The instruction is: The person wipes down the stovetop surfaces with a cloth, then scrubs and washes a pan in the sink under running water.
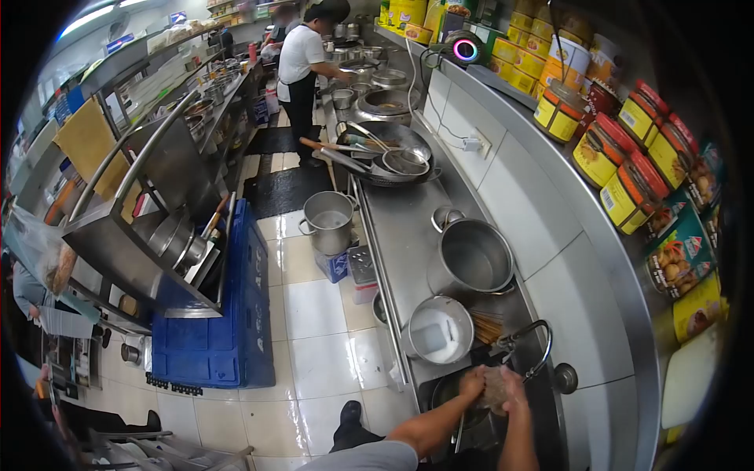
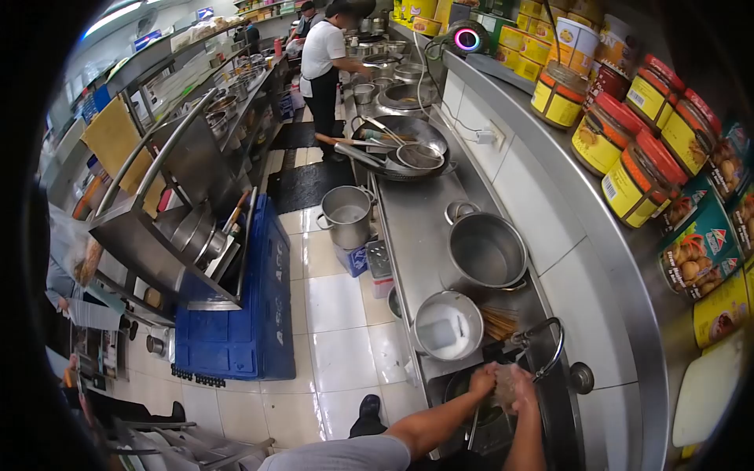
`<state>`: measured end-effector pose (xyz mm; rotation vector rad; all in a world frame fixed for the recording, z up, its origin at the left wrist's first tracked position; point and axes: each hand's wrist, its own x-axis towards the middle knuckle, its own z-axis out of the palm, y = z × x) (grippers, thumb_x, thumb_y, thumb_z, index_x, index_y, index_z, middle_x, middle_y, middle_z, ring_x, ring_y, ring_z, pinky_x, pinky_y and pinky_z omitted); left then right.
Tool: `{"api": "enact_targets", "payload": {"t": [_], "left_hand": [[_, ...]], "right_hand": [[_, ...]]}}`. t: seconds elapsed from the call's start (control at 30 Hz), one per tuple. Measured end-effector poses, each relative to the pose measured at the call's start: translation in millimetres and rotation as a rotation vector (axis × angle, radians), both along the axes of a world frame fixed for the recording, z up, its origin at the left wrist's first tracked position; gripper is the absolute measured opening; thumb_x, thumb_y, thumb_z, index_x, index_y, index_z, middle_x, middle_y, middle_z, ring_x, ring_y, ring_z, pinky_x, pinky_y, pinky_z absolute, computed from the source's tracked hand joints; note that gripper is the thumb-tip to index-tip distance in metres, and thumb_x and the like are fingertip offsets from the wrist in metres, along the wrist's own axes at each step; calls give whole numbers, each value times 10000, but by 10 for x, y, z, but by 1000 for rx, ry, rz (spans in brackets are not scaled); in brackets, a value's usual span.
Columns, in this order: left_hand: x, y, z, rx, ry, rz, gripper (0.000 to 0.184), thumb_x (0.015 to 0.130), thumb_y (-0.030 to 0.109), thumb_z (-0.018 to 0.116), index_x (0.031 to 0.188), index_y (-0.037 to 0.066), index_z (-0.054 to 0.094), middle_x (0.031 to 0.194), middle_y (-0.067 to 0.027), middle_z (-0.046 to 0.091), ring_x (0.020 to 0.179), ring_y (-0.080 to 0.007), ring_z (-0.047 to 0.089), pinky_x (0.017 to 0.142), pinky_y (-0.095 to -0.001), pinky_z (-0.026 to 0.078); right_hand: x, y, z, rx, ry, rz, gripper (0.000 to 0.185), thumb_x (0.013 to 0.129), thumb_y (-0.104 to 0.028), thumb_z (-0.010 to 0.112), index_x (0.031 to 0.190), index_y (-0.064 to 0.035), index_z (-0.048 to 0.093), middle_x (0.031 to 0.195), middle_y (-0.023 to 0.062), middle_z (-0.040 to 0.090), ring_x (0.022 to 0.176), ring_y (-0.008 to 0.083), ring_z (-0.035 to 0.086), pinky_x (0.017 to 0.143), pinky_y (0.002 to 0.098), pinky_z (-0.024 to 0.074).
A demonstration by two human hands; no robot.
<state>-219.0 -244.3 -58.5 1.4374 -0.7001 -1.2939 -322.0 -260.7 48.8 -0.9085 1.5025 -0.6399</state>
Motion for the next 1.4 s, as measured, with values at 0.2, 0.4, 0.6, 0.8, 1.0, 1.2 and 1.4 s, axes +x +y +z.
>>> {"api": "enact_targets", "payload": {"t": [0.2, 0.4, 0.6, 0.8, 1.0, 1.2, 1.4], "left_hand": [[-62, 81, 891, -62, -306, -225, 498, 1004, 468, 447, 983, 48, 714, 1041, -189, 710, 945, -414, 673, 834, -472, 539], [-181, -127, 439, -322, -401, -418, 473, 984, 438, 499, 880, 29, 714, 864, -210, 697, 829, -414, 680, 738, -499, 513], [41, -78, 673, -178, -148, 7, 410, 926, 397, 638, 762, 22, 631, 800, -221, 665, 769, -426, 651, 668, -483, 495], [-151, 58, 739, -131, -283, -38, 429, 961, 419, 569, 788, 40, 673, 802, -231, 670, 763, -436, 660, 678, -490, 506], [-156, 221, 938, -376, -430, -178, 445, 951, 436, 586, 836, 19, 690, 873, -236, 696, 835, -385, 682, 756, -451, 507], [516, 26, 264, -371, 35, -505, 396, 958, 379, 639, 1140, 28, 643, 1040, -107, 678, 936, -172, 616, 872, -336, 495], [-490, 33, 492, -510, -296, -73, 187, 816, 197, 652, 843, 12, 635, 889, -185, 639, 908, -370, 633, 771, -466, 486]], "right_hand": [[-532, -103, -810, 72, -475, -169, 261, 907, -366, 660, 987, -123, 610, 930, 43, 648, 870, 171, 633, 704, 374, 527], [-567, 258, -199, -341, 54, 312, 228, 822, -85, 641, 1049, -89, 616, 1019, 25, 644, 905, 157, 631, 775, 297, 499], [-695, 359, -347, -337, 205, 237, 305, 901, -241, 677, 1110, -20, 655, 1007, 64, 687, 805, 157, 640, 724, 342, 532], [-338, 109, -907, 2, -196, -327, 503, 938, -537, 593, 1034, -47, 653, 953, 82, 659, 859, 220, 652, 777, 389, 542], [-352, -95, -679, 263, -561, -196, 538, 929, -586, 582, 1053, -68, 659, 1009, 115, 681, 959, 259, 662, 851, 441, 546], [-434, 240, 219, -69, -773, 29, 323, 966, -294, 564, 1193, -72, 626, 1222, 129, 654, 1144, 296, 619, 1013, 480, 462], [-179, 206, -362, 232, -498, -296, 433, 979, -419, 518, 1238, -84, 608, 1217, 115, 647, 1118, 294, 627, 973, 477, 493]]}}
